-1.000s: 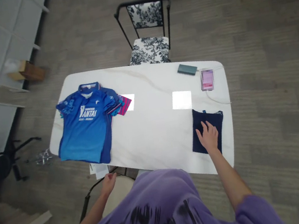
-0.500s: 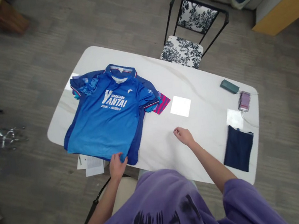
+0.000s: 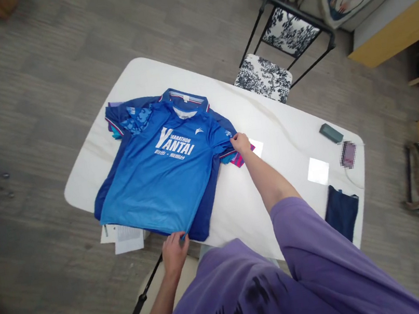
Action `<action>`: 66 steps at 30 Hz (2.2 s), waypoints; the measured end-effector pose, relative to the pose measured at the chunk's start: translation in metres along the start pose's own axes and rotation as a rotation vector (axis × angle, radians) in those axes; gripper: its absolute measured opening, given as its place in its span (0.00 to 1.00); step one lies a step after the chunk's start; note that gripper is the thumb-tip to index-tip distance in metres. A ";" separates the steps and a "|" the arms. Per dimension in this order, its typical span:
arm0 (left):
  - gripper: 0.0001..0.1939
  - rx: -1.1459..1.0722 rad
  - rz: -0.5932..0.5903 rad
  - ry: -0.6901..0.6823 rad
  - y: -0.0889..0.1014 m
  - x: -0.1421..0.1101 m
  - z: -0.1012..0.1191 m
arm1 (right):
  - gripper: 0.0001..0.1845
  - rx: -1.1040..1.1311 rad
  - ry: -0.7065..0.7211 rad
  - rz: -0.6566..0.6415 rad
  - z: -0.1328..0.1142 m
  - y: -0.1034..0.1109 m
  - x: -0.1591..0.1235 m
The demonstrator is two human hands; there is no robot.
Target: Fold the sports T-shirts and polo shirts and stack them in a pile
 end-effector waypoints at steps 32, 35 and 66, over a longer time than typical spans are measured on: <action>0.03 0.057 -0.867 -0.621 -0.349 -0.089 0.392 | 0.16 0.067 -0.193 0.297 0.494 0.282 -0.125; 0.05 0.040 -0.899 -0.639 -0.403 -0.105 0.442 | 0.20 -0.019 -0.237 0.335 0.559 0.327 -0.151; 0.46 0.280 0.015 -0.786 -0.265 0.388 0.611 | 0.45 -0.305 -0.009 0.276 0.493 0.247 -0.075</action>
Point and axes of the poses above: each hand's wrist, its own x-axis towards the middle knuckle, its own y-axis out of the back of the hand, z = x × y, the point moved 2 cm from there along x, towards the middle knuckle, and after that the axes turned 3 degrees about -z, right-handed, at the moved point
